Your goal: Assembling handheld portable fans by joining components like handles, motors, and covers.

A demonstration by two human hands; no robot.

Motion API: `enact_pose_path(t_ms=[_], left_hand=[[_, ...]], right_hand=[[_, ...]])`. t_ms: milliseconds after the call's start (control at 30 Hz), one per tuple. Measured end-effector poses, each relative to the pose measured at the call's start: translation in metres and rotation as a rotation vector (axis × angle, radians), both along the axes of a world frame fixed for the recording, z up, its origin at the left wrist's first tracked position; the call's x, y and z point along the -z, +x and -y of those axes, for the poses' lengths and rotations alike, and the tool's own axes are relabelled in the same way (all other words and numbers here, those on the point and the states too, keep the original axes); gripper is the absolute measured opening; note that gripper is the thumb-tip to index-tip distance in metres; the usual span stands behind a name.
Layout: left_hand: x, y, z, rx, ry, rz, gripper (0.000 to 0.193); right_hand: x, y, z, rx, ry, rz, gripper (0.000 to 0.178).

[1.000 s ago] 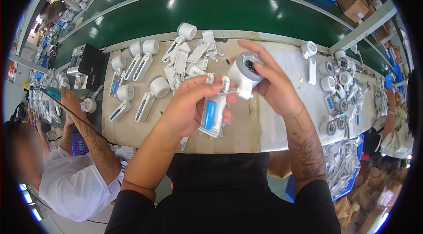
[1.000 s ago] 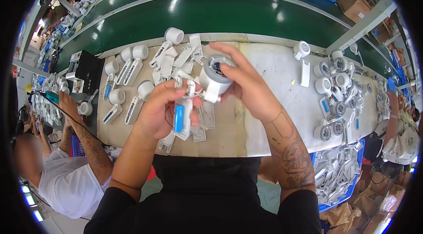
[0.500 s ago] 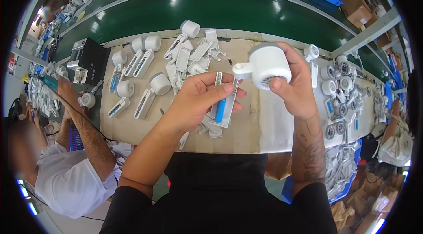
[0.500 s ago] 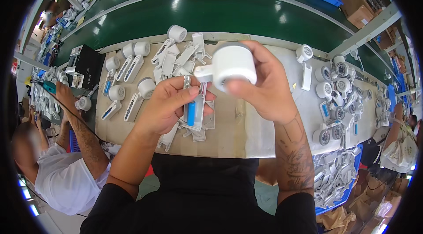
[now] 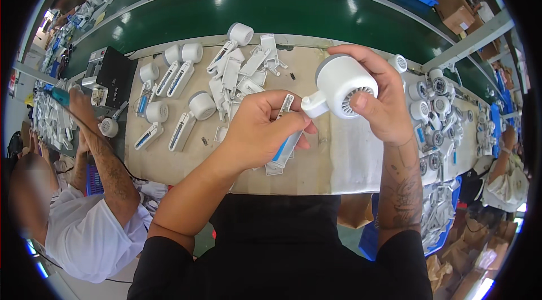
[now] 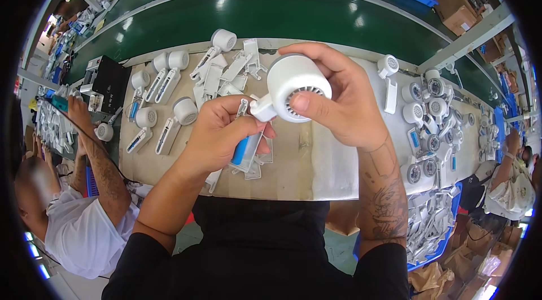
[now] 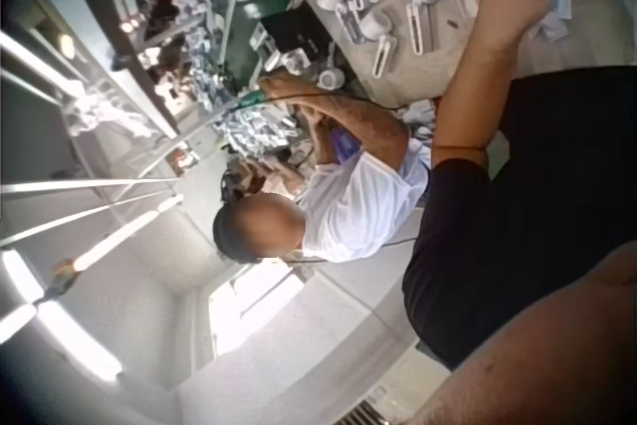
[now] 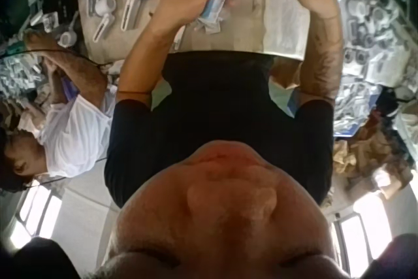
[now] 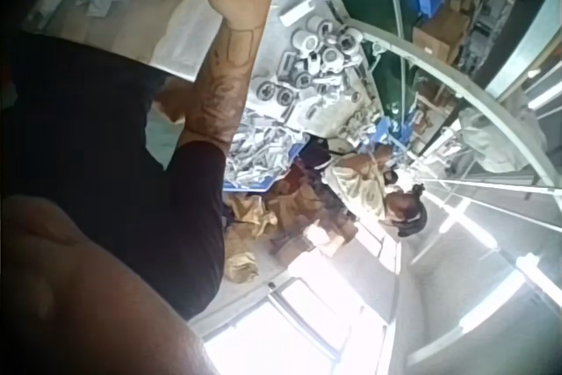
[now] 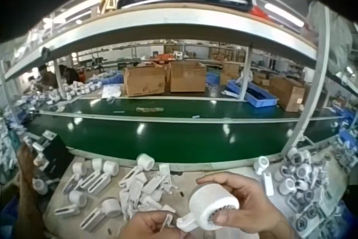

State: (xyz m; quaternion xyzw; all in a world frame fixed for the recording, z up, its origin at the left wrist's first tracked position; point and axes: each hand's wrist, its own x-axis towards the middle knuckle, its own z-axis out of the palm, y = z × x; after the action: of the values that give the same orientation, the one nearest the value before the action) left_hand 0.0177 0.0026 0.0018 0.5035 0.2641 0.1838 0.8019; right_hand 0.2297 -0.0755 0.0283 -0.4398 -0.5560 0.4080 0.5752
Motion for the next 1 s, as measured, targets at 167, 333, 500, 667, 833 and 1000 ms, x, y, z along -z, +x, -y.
enact_pose_path(t_ms=[167,333,500,667,833,1000], left_hand=[[0.001,0.004,0.008,0.099,-0.02,0.019,0.018],[0.009,-0.003,0.009,0.127,0.01,0.059,0.025],[0.025,-0.018,-0.004,-0.034,0.004,0.064,0.037],[0.04,-0.062,-0.042,-0.417,0.145,-0.015,0.032],[0.047,-0.103,-0.064,-0.527,0.111,-0.136,0.028],[0.055,-0.091,-0.057,-0.529,0.001,-0.012,0.025]], right_hand=[[-0.018,0.016,-0.015,-0.19,-0.254,0.144,0.052],[-0.017,0.01,-0.046,-0.35,-0.457,0.324,0.045],[0.006,-0.009,-0.055,-0.079,-0.394,0.166,0.036],[0.073,-0.003,-0.05,0.172,-0.257,0.668,0.019],[0.124,-0.032,-0.05,0.132,0.043,0.94,0.031],[0.12,-0.027,-0.068,-0.002,0.081,1.136,0.029]])
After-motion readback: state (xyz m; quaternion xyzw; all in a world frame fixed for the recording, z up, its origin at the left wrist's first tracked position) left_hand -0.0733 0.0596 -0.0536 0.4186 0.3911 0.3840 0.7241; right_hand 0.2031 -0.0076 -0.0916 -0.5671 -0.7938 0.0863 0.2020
